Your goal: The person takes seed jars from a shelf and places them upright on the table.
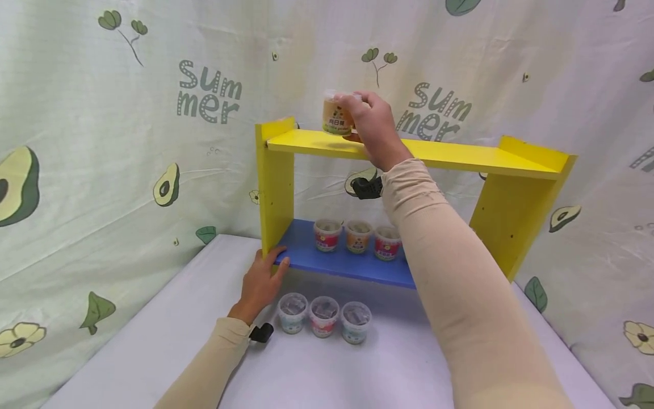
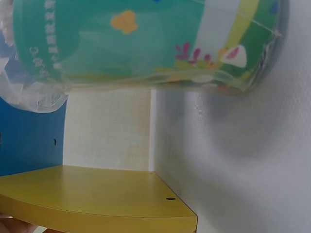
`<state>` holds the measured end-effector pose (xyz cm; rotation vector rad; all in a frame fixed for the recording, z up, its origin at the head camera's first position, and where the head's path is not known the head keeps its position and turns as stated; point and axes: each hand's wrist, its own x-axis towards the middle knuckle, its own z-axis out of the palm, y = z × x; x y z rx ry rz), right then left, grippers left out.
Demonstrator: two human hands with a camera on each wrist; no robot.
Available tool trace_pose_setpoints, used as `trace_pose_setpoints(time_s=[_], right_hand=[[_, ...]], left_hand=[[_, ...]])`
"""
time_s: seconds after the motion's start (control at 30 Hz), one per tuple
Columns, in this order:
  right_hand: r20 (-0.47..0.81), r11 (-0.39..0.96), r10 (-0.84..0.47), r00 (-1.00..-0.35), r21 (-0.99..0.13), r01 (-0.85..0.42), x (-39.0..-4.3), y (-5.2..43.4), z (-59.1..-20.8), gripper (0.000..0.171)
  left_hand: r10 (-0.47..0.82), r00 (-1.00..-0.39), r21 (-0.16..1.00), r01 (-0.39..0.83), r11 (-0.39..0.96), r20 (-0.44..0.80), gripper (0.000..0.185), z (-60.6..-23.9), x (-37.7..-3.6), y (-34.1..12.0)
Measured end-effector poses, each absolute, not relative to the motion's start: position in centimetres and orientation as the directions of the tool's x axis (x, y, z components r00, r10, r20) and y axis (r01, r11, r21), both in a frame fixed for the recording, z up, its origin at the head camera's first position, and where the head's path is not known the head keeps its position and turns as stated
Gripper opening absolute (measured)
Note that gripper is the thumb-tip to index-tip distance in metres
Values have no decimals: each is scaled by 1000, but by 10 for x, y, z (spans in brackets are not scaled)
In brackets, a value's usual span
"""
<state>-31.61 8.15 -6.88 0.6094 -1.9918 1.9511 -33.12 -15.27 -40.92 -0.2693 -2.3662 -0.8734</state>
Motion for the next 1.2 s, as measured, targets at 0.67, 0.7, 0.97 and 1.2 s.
trace_pose_setpoints(time_s=[0.67, 0.7, 0.97, 1.2], right_hand=[[567, -119, -104, -817, -823, -556, -293, 99, -82, 47], [571, -114, -103, -814, -820, -561, -291, 102, -82, 47], [584, -73, -115, -804, -812, -579, -281, 115, -84, 49], [593, -82, -95, -800, -805, -587, -270, 128, -92, 48]], left_hand=[[-14, -780, 512, 397, 761, 626, 49, -412, -330, -155], [-13, -777, 508, 399, 764, 630, 48, -411, -331, -155], [-17, -799, 521, 375, 767, 601, 48, -408, -333, -153], [-19, -805, 517, 362, 775, 592, 50, -410, -335, -153]])
